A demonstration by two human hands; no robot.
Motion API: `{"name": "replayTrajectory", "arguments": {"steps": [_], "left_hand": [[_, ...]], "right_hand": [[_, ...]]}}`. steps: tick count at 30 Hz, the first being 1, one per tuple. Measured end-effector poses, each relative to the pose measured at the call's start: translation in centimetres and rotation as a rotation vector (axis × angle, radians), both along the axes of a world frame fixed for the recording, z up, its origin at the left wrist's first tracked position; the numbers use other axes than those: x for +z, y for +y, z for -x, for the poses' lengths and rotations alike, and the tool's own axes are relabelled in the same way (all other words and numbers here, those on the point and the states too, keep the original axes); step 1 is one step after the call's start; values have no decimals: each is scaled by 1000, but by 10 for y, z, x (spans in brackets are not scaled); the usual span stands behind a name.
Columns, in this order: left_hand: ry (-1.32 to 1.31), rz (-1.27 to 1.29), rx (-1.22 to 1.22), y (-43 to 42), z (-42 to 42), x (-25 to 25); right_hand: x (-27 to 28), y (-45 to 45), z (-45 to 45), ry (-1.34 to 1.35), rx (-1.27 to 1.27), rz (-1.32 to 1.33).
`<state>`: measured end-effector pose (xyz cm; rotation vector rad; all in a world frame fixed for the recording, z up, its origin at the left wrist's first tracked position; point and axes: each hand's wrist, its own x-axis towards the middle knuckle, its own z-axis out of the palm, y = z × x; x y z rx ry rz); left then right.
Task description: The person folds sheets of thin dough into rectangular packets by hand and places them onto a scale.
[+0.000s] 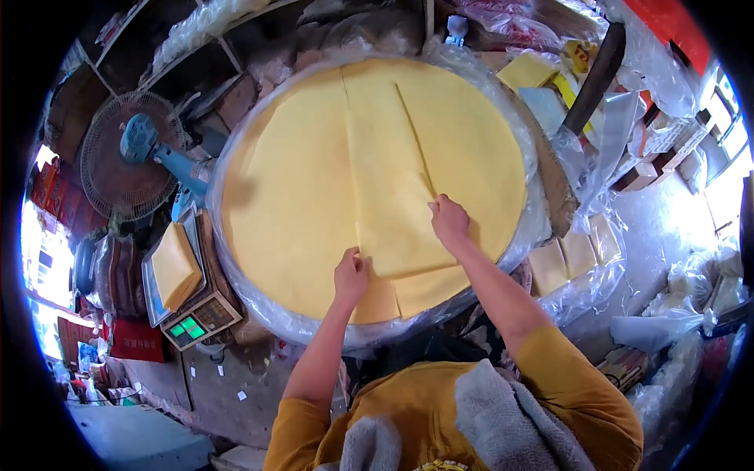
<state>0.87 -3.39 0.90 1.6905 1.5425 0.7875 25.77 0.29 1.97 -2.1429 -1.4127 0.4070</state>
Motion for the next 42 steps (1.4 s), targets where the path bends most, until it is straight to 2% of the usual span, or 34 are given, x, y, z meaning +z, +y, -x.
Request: {"name": "replayTrajectory", "arguments": {"steps": [6,10,16,19,22,26,29,32,35,37,40,42], "left_hand": [[17,-15,5,-4,0,6],[45,-21,-2,1,0,1],[55,3,2,0,-2,9],[57,11,17,1,-3,5],[41,26,22,2,-2,4],[44,49,-3,6,3,-8],[321,85,20,0,-10,23],[596,-549,-107,3,-31,27],[722,-441,-295,9,-44,12],[745,-382,-312,10,-45,5],[759,-367,-313,10,-47,0],[754,-381,-306,11,-47,0]], "right_hand": [[1,13,-4,-89,26,66],[2,22,-4,-136,3,-68],[2,36,-6,-168,44,113],[-5,39,-5,-302,80,44],[-23,40,-7,-513,220,-246],[-39,39,-7,-617,310,-175],[-36,38,-10,-575,326,-134],[-28,36,-9,-559,327,-114],[-22,35,-7,-509,334,-65],[-15,35,-5,-508,340,16],[-12,38,-1,-491,308,-33],[-2,41,2,-453,411,36]]}}
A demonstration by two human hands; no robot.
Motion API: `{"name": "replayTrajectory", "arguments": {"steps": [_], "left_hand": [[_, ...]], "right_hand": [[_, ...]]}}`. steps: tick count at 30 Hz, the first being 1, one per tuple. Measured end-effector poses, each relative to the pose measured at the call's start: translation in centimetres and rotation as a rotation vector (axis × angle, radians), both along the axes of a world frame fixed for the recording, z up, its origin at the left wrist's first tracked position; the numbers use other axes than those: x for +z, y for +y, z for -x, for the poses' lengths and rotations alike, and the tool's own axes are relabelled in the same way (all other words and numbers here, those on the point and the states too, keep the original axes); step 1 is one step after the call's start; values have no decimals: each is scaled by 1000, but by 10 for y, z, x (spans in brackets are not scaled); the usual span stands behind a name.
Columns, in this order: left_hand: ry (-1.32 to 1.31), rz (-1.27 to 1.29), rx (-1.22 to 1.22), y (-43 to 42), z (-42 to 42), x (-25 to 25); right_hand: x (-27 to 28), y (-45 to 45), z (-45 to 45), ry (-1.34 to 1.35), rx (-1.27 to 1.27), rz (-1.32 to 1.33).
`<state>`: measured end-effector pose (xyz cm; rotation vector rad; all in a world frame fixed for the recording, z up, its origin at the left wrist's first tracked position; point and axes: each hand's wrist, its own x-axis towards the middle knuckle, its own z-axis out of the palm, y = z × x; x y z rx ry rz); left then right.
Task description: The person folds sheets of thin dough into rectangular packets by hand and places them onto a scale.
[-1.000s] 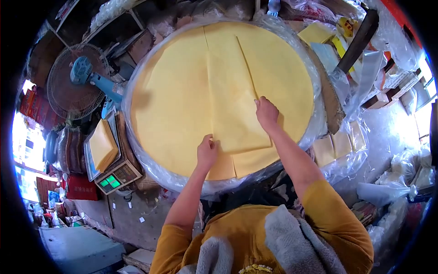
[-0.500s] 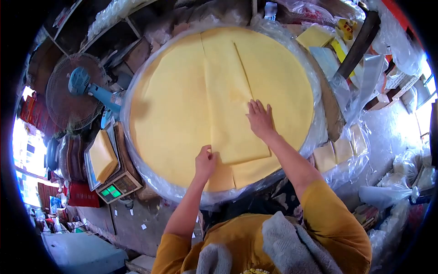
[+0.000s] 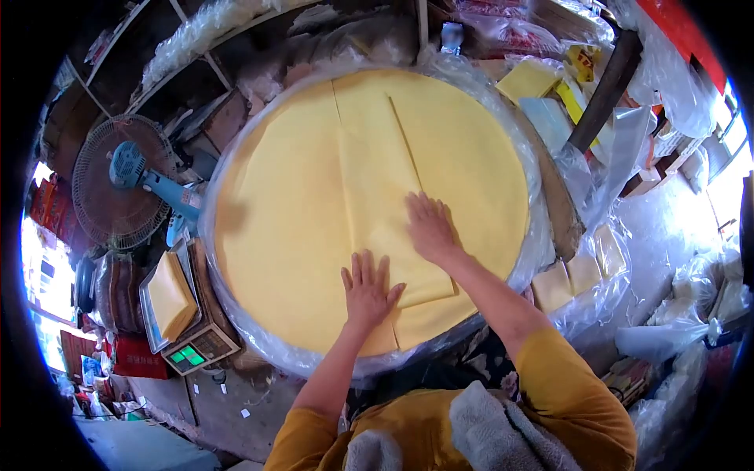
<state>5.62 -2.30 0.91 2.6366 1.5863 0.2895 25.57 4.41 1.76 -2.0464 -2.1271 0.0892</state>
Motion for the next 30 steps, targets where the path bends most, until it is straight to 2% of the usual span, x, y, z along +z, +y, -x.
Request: {"name": "replayTrajectory", "arguments": {"steps": [5,10,14,17,19,20,21,22,23,24,25,26,27,29,30], "left_hand": [[-7,-36,-11,-2,0,1],[20,-74,-19,-1,0,1],[10,-59,-17,-2,0,-2],[-35,-4,-28,0,1,15],[109,138,-41,20,0,42],[178,211,-46,35,-1,50],[30,71,-63,63,10,19],[-187,50,-37,90,8,28],[-266,-118,5,120,11,14],[-458,3,231,173,5,21],[-470,-6,268,212,8,-3],[-595,205,381,239,4,-2],[-717,420,491,261,0,-3],[-722,420,487,306,-1,-35],[-723,421,486,320,-1,-45]], "right_hand": [[-13,0,-2,46,56,9],[19,-20,-5,81,174,-13],[11,-51,-3,-3,193,15],[-4,-49,-6,5,215,48],[14,-41,-15,43,244,132],[13,-28,-23,153,187,106],[12,-10,-32,264,128,83],[13,11,-40,375,65,59],[18,44,-48,462,-44,7],[21,86,-58,547,-155,-49],[11,114,-64,641,-217,-10],[0,136,-68,735,-280,30],[13,145,-66,814,-349,167],[51,158,-56,960,-481,448],[41,173,-60,995,-476,469]]}}
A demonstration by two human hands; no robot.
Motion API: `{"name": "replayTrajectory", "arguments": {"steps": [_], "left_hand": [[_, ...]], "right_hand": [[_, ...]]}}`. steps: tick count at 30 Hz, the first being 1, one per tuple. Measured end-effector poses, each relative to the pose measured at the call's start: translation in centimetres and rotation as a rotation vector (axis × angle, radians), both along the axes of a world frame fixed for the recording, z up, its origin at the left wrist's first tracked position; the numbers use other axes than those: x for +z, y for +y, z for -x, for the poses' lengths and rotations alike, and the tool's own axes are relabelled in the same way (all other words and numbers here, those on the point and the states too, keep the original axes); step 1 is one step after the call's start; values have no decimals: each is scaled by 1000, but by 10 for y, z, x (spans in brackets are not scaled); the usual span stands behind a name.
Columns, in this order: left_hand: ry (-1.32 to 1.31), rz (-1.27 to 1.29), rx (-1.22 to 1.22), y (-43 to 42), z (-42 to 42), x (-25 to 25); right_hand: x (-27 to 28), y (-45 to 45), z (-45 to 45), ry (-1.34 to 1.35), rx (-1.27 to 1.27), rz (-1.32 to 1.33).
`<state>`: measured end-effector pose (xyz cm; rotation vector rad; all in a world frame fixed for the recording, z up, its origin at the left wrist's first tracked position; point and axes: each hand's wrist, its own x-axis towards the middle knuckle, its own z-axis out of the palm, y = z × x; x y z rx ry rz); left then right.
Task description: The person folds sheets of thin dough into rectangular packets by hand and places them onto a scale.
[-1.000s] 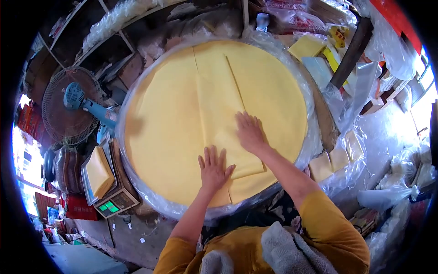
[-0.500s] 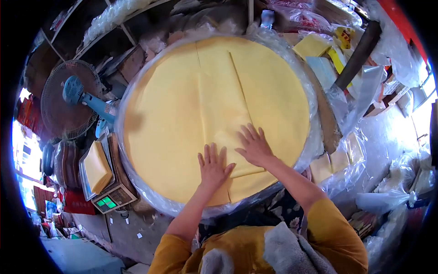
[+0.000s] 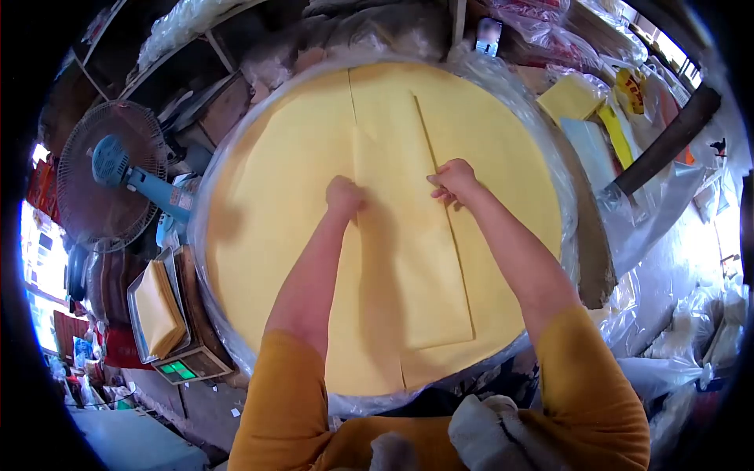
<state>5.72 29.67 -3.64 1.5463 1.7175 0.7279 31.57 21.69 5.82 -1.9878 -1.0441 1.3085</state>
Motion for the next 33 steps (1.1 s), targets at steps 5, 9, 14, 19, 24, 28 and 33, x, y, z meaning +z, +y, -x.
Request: {"name": "replayTrajectory", "arguments": {"steps": [5,9,14,19,24,28,33], "left_hand": [[-241,155,-51,3,7,6],[-495,-61,-75,-37,12,17],[-132,-581,-304,-70,21,8],[135,-478,-294,-154,30,45],[-2,-435,-329,-261,31,37],[143,-421,-319,-276,15,38],[387,-509,-359,-275,16,32]], "right_hand": [[-22,13,0,232,-152,-87],[-49,9,-10,432,-178,-262],[-58,-11,-11,214,-34,-457],[-37,-76,-23,-16,-52,-491],[-11,-178,-7,-30,71,-210],[-27,-201,16,-178,142,-368],[-20,-213,43,-641,260,-419]]}}
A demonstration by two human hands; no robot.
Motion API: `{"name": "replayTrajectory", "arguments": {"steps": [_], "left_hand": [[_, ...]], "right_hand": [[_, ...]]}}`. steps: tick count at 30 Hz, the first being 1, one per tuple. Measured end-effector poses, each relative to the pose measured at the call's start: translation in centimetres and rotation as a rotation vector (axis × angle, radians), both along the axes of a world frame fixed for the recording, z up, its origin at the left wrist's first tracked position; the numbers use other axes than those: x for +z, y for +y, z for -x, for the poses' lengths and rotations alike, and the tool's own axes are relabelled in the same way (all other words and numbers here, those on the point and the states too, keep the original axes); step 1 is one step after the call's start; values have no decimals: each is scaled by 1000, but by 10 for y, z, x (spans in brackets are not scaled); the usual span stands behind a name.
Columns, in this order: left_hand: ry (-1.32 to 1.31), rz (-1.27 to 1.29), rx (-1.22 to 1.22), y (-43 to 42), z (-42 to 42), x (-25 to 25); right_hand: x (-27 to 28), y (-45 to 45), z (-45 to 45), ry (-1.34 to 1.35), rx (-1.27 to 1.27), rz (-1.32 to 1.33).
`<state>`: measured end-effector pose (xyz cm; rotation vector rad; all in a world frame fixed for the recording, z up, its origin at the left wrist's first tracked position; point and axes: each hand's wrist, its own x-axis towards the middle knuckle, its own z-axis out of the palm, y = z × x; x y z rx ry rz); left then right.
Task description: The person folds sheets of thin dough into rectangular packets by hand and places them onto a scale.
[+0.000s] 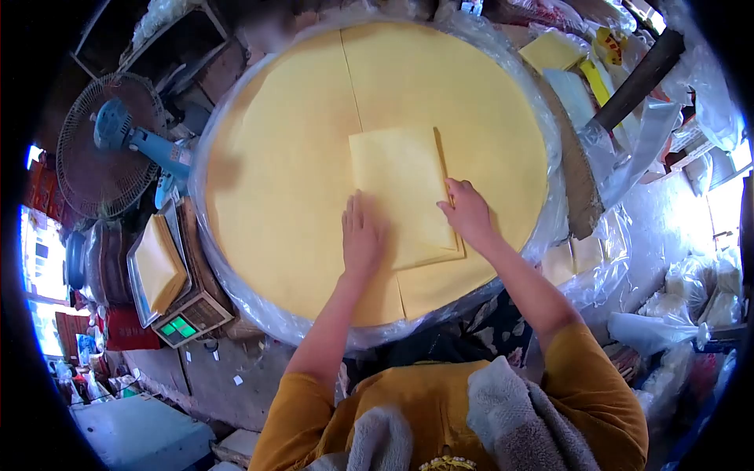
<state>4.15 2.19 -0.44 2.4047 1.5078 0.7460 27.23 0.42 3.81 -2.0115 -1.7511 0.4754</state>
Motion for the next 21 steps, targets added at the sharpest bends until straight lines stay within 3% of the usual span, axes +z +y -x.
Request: {"name": "replayTrajectory", "arguments": {"steps": [1,2,5,7,11,15,18,21], "left_hand": [[50,1,0,-2,0,-1],[61,2,7,-3,1,-5],[83,-27,9,-2,-4,-5],[112,-54,-2,-9,-4,7],[345,62,-314,-38,6,43],[439,13,-378,-40,22,29],[477,-44,-407,-28,29,24],[289,228,-419,-30,29,59]], "right_hand": [[-4,0,2,-152,18,-70],[-3,1,2,-62,120,-39],[-18,3,3,-444,353,-228],[-26,3,3,-426,358,-146],[-33,3,1,-383,354,-128],[-30,2,-1,-290,366,-119],[-20,12,-26,-178,522,16],[-10,5,-47,-132,711,33]]}}
